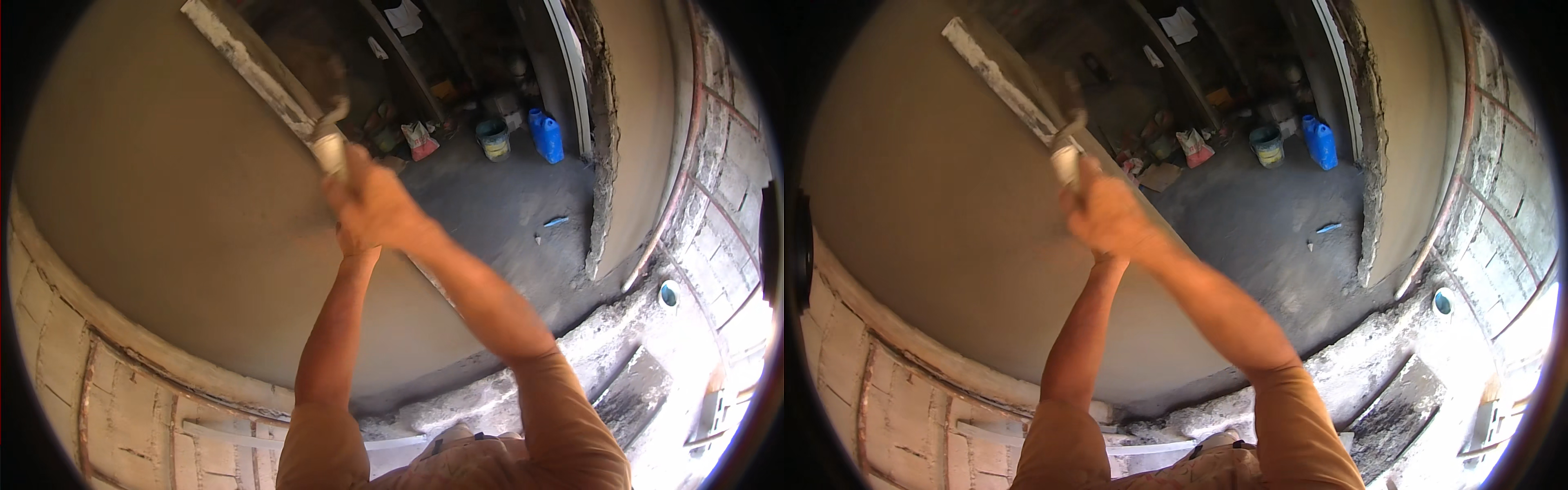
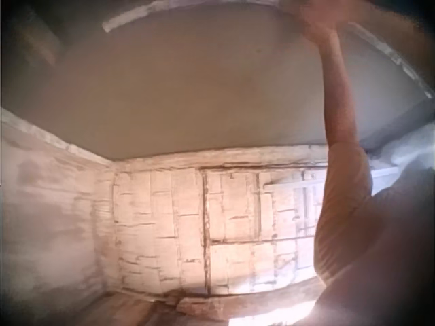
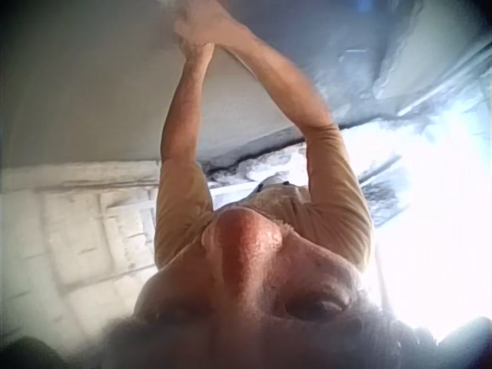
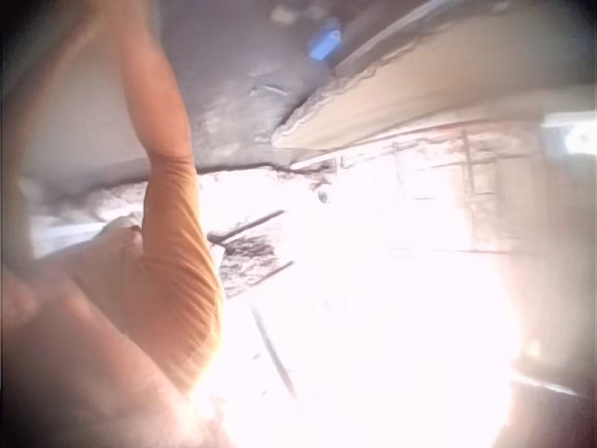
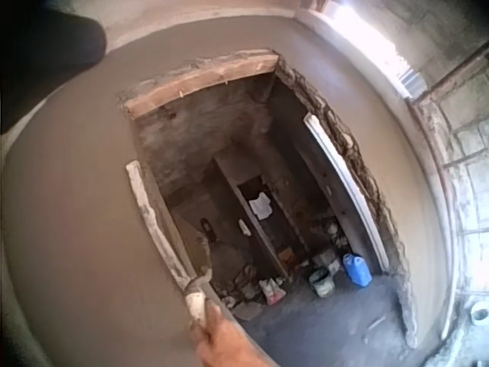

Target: The person plasters a wall corner by scooping mortar with a trowel, holding a wooden guide board along the corner, and tapping the board into place using the trowel handle.

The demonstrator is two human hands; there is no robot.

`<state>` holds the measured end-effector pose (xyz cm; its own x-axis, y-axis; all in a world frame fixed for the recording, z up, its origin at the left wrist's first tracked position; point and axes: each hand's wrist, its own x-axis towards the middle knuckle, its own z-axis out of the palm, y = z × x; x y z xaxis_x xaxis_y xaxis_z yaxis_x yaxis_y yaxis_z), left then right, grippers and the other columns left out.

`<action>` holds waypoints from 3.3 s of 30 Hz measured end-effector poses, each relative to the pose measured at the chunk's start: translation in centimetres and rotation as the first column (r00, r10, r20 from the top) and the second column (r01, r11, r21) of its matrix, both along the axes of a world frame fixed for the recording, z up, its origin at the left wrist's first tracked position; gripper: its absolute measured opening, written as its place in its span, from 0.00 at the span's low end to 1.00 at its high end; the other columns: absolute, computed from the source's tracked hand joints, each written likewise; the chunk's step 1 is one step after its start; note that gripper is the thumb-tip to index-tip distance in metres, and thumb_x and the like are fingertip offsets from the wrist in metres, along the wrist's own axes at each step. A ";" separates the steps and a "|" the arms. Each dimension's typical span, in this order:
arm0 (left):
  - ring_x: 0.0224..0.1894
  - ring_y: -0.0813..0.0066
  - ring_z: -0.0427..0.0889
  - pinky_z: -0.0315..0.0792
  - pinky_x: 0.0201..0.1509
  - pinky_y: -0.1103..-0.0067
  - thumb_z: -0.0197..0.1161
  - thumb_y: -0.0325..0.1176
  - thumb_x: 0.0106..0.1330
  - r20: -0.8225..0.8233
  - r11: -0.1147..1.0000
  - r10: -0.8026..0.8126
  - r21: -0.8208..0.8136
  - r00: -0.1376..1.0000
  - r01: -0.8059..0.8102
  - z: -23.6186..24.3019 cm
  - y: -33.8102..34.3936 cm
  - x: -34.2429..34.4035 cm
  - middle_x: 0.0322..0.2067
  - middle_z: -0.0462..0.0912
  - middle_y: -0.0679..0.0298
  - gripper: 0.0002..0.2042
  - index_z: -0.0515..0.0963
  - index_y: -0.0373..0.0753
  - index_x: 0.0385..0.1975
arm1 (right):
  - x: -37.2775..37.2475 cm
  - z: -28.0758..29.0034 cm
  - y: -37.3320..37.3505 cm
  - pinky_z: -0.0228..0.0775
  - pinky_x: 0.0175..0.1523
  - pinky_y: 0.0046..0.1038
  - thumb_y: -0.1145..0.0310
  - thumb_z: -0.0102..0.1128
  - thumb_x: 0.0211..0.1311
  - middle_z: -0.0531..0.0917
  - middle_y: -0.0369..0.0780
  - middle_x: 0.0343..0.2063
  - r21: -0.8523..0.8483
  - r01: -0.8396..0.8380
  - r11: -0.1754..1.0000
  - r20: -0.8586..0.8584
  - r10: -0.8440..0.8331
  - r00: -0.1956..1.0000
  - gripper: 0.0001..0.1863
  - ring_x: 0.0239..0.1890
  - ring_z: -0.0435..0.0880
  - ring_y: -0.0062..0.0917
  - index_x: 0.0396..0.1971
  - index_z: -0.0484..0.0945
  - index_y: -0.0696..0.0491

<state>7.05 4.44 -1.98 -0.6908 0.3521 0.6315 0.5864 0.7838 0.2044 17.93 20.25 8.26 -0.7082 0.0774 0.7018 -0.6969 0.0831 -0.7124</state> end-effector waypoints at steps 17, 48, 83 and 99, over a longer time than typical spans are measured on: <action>0.50 0.58 0.84 0.84 0.43 0.67 0.79 0.40 0.55 -0.316 0.875 0.280 -0.306 0.907 -0.376 0.0 1.6 0.3 0.80 0.41 0.58 0.46 0.58 0.38 0.73 | -0.7 8.4 9.0 0.66 0.20 0.24 0.57 0.54 0.73 0.80 0.39 0.29 -0.142 -0.401 0.905 0.570 0.406 0.715 0.18 0.18 0.74 0.19 0.48 0.74 0.58; 0.38 0.62 0.82 0.82 0.36 0.67 0.81 0.38 0.51 -0.366 0.905 0.252 -0.240 0.896 -0.352 -0.7 1.5 -0.2 0.80 0.43 0.65 0.47 0.60 0.43 0.72 | -2.8 32.2 11.7 0.69 0.17 0.22 0.59 0.46 0.75 0.79 0.39 0.27 -0.076 -0.805 0.589 0.324 0.778 0.539 0.13 0.18 0.78 0.23 0.40 0.71 0.53; 0.61 0.58 0.75 0.73 0.61 0.64 0.70 0.46 0.65 -0.359 0.942 0.176 -0.209 0.917 -0.263 -1.7 -0.1 -0.5 0.79 0.48 0.57 0.39 0.60 0.41 0.73 | -3.2 -3.6 -8.7 0.54 0.70 0.68 0.49 0.58 0.68 0.59 0.55 0.74 0.230 0.256 0.939 0.272 -0.315 0.909 0.39 0.78 0.50 0.51 0.73 0.59 0.54; 0.59 0.59 0.75 0.72 0.60 0.62 0.70 0.41 0.65 -0.547 0.912 0.055 -0.312 0.835 -0.264 -0.4 1.1 2.1 0.79 0.47 0.58 0.38 0.60 0.41 0.73 | 0.4 -8.5 -7.1 0.70 0.59 0.60 0.71 0.66 0.54 0.68 0.62 0.67 0.135 0.531 0.837 -0.138 -0.514 0.846 0.35 0.71 0.66 0.55 0.62 0.68 0.68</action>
